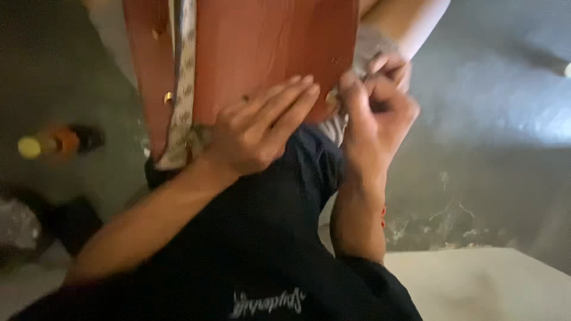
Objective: The person rubs the edges and interior flap of a brown leather-like bag with a grey cloth.
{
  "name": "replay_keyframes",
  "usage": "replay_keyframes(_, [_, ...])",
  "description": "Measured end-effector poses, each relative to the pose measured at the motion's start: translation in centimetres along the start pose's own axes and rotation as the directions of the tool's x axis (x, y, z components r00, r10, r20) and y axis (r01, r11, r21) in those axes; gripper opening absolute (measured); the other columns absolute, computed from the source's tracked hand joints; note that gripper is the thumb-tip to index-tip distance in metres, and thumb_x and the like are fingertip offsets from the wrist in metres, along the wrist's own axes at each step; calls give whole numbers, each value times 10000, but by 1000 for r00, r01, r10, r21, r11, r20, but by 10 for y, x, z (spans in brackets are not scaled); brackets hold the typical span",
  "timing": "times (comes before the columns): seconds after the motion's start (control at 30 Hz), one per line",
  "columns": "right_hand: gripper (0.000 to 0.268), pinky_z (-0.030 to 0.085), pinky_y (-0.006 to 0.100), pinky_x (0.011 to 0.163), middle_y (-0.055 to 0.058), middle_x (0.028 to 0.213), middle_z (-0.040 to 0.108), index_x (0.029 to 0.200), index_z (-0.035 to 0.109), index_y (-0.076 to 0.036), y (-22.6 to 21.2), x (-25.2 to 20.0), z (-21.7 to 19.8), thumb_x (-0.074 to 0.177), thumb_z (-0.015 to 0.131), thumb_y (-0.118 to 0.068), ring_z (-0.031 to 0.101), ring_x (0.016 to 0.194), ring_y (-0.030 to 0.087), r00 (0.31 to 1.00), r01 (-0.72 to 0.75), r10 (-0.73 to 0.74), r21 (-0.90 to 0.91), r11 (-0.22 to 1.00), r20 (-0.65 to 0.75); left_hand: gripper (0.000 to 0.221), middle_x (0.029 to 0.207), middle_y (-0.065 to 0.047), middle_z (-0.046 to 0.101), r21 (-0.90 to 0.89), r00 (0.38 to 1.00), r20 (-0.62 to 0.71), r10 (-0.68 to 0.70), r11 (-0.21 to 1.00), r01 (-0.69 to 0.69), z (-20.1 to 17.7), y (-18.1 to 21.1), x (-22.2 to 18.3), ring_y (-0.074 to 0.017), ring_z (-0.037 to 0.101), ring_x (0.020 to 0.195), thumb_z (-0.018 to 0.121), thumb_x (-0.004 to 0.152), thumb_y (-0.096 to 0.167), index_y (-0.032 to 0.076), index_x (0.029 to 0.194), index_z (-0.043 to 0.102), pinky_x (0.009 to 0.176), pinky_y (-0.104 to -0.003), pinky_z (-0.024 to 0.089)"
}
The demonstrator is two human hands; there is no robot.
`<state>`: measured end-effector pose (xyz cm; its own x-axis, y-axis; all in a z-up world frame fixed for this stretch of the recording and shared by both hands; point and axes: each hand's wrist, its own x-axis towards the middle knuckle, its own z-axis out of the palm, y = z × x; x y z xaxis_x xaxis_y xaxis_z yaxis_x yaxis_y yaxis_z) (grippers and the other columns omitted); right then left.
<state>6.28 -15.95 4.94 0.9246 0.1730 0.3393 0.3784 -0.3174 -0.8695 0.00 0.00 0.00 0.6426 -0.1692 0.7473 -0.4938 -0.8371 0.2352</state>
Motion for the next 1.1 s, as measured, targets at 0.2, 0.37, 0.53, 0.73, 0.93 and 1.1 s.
replay_keyframes(0.2, [347, 403, 385, 960, 69, 871, 500, 654, 510, -43, 19, 11, -2, 959, 665, 14, 506, 1009, 206, 993, 42, -46, -39, 998, -109, 372, 1357, -165, 694, -47, 998, 60, -23, 999, 26, -3, 5, 0, -265, 761, 1207, 368, 1120, 43, -26, 1368, 635, 991, -353, 650])
replay_keyframes(0.37, [360, 384, 259, 627, -3, 850, 488, 644, 504, -111, 46, 14, 4, 970, 654, -137, 459, 757, 82, 902, -122, 226, 286, 951, -367, 393, 1216, -221, 730, -104, 996, -83, -43, 994, 35, -9, 2, 10, -330, 794, 1072, 315, 1109, -3, -120, 1241, 666, 932, -392, 682])
replay_keyframes(0.53, [342, 353, 250, 620, -36, 743, 349, 727, 413, -135, 70, -9, 9, 1028, 563, -198, 355, 699, 77, 923, -143, 299, 506, 850, -242, 458, 1223, -198, 742, -58, 990, -130, -55, 997, 48, -25, 3, 28, -285, 810, 1094, 249, 1135, 78, -97, 1260, 653, 872, -346, 683])
replay_keyframes(0.73, [399, 413, 356, 919, 87, 983, 523, 799, 564, -59, 44, -6, 11, 1082, 465, -321, 507, 930, 194, 981, 120, -88, 184, 976, -174, 437, 1313, -222, 714, -108, 984, -117, -135, 987, 122, -36, 8, 31, -316, 820, 1166, 280, 1178, 161, -93, 1345, 593, 779, -319, 674])
replay_keyframes(0.93, [489, 566, 457, 1053, 178, 1583, 388, 762, 492, -69, 37, -11, 14, 1098, 543, -421, 501, 1462, 399, 965, 261, -254, 258, 930, -60, 372, 1315, -233, 704, -254, 966, -101, -236, 945, 205, -49, 15, 40, -329, 812, 1157, 383, 1149, 137, -122, 1339, 571, 984, -373, 672])
replay_keyframes(1.1, [496, 437, 549, 1251, 269, 1688, 186, 762, 546, 17, 16, -1, 25, 1056, 586, -381, 279, 1625, 407, 928, 372, -367, 279, 885, -70, 293, 1365, -183, 675, -440, 898, 16, -440, 803, 402, -62, 30, 57, -281, 735, 1256, 504, 1098, 115, -65, 1324, 551, 1060, -336, 608])
